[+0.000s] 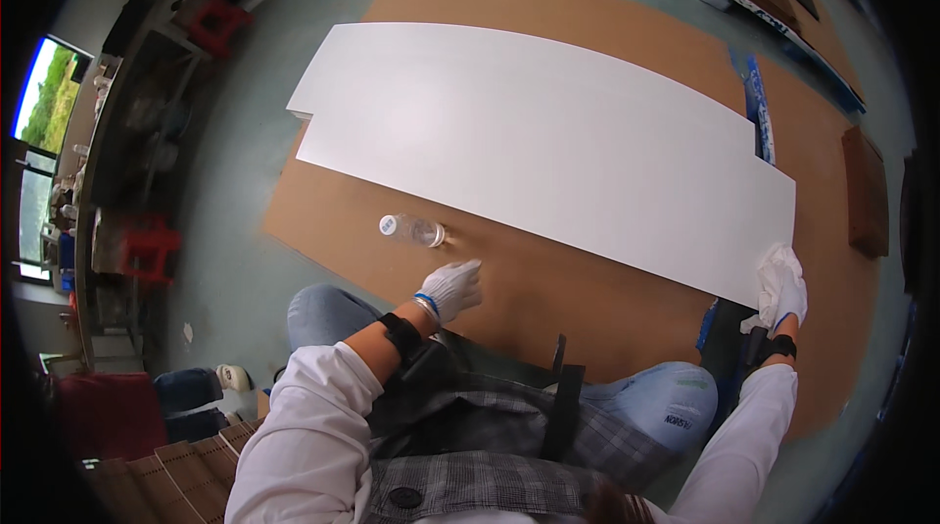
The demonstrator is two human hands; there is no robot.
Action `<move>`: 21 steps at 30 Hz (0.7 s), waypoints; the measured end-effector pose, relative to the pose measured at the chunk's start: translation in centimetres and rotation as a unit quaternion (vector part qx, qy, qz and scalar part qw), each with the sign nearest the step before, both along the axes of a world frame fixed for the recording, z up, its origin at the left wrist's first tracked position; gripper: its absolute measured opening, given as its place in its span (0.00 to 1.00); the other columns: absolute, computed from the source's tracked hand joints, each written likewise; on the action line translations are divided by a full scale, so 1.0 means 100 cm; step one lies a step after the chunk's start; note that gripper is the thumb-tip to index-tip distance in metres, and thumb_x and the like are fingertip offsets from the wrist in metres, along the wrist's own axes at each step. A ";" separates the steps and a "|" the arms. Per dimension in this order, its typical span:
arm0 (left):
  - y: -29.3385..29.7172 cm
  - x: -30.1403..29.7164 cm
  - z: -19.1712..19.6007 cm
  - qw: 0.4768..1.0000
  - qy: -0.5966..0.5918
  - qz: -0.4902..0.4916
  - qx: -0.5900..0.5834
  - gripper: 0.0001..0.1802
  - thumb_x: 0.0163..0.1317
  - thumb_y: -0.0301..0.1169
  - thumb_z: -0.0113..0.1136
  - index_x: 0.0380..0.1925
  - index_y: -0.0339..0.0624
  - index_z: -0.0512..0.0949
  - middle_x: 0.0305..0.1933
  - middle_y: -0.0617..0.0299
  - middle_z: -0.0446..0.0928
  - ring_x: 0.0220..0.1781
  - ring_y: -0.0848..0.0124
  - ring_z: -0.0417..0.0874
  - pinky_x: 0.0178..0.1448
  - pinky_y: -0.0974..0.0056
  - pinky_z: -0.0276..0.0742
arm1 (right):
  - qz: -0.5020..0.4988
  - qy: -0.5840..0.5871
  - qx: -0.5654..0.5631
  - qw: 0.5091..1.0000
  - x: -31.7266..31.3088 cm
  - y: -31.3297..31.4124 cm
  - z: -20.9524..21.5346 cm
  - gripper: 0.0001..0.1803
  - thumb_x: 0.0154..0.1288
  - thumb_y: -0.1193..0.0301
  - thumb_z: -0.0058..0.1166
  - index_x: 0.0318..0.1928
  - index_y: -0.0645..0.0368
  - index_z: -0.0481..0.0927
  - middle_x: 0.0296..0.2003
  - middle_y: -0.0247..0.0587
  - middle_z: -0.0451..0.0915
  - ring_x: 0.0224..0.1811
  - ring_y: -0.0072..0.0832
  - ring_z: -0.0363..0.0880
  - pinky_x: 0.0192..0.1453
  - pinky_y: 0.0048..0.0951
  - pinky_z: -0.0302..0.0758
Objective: Wiping and cleaning white furniture panels with a cloth and solvent, then using a sanding block on the edges.
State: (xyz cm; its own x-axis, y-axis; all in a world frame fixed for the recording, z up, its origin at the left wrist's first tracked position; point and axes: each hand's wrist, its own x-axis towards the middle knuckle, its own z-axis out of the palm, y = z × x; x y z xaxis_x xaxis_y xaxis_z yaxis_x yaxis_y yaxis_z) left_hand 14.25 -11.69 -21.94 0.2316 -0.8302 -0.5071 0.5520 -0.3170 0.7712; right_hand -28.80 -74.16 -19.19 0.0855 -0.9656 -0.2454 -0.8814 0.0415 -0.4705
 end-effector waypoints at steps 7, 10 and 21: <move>-0.088 0.048 0.057 0.857 0.120 0.500 -0.009 0.11 0.66 0.35 0.57 0.39 0.42 0.67 0.37 0.63 0.70 0.39 0.71 0.73 0.50 0.58 0.77 | 0.206 -0.401 0.024 0.892 0.013 0.039 0.001 0.25 0.72 0.64 0.40 0.65 0.60 0.66 0.60 0.37 0.71 0.59 0.30 0.71 0.63 0.28 0.69; -0.115 0.058 0.032 0.773 0.160 0.606 0.098 0.14 0.63 0.36 0.62 0.43 0.43 0.72 0.42 0.58 0.77 0.42 0.66 0.81 0.49 0.59 0.84 | 0.000 -0.393 0.223 0.892 -0.005 0.014 0.014 0.26 0.75 0.64 0.35 0.69 0.60 0.61 0.65 0.34 0.64 0.67 0.28 0.61 0.71 0.26 0.59; -0.109 0.048 0.165 0.881 0.112 0.460 -0.011 0.11 0.64 0.32 0.58 0.41 0.38 0.75 0.43 0.55 0.79 0.42 0.61 0.83 0.46 0.57 0.85 | 0.002 -0.327 0.059 0.943 0.030 0.074 0.136 0.25 0.76 0.62 0.34 0.65 0.64 0.66 0.61 0.39 0.71 0.62 0.29 0.70 0.68 0.28 0.64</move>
State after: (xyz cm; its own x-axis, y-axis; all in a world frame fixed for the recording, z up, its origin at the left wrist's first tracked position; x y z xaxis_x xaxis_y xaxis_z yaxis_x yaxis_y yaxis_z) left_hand 19.02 -22.56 -5.46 0.7078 -0.3541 -0.6113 0.7064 0.3579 0.6106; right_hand -25.85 -66.75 -5.57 0.2589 -0.9344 -0.2446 -0.4046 0.1251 -0.9059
